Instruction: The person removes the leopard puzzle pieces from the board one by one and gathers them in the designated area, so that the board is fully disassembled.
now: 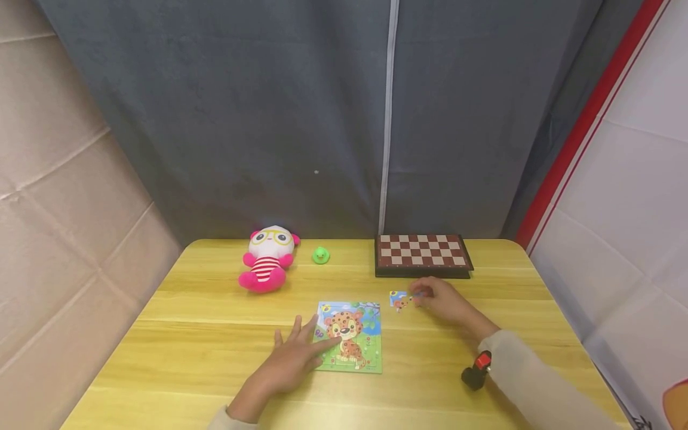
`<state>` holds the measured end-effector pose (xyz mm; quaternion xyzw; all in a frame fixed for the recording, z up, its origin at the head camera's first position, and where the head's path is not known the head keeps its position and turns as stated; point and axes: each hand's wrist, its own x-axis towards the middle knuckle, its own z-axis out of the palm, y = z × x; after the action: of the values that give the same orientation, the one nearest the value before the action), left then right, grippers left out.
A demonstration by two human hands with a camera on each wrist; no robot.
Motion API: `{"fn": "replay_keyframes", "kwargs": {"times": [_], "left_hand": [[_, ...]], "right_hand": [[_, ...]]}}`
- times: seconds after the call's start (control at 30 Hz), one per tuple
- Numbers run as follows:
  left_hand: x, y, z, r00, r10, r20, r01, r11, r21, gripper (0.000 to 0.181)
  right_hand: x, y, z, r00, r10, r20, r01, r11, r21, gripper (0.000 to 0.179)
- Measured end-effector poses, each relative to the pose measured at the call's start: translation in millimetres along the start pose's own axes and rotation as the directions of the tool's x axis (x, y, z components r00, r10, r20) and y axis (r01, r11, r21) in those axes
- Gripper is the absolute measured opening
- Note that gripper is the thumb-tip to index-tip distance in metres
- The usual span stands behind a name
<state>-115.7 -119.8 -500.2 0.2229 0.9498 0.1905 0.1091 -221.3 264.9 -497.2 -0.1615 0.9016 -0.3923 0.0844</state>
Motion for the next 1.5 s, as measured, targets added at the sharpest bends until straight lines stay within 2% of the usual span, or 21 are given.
{"fn": "replay_keyframes", "kwargs": {"times": [0.17,0.5,0.63,0.87,1.5], "left_hand": [[0.3,-0.1,0.1,1.0,-0.003,0.002,0.003,1.0,0.004,0.053],[0.3,0.7,-0.6,1.0,-0.004,0.0,0.004,1.0,0.01,0.052],[0.5,0.6,-0.5,1.0,-0.002,0.0,0.002,1.0,0.014,0.052],[0.0,2.2,-1.6,1.0,-0.004,0.001,0.004,1.0,0.007,0.051],[0.8,1.6,-1.4,1.0,-0.001,0.001,0.001,1.0,0.012,0.051]], "right_hand": [[2.7,-7,6,1.0,-0.021,0.011,0.021,1.0,-0.003,0.027],[8.1,-25,22,0.996,-0.072,0.05,0.068,0.995,0.076,0.026],[10.2,-32,28,0.993,-0.099,0.063,0.094,0.993,0.071,0.025],[12.8,-43,41,0.991,-0.086,0.101,0.076,0.992,0.099,0.025],[20.4,-65,71,0.979,-0.146,0.14,0.132,0.986,0.104,0.025]]}}
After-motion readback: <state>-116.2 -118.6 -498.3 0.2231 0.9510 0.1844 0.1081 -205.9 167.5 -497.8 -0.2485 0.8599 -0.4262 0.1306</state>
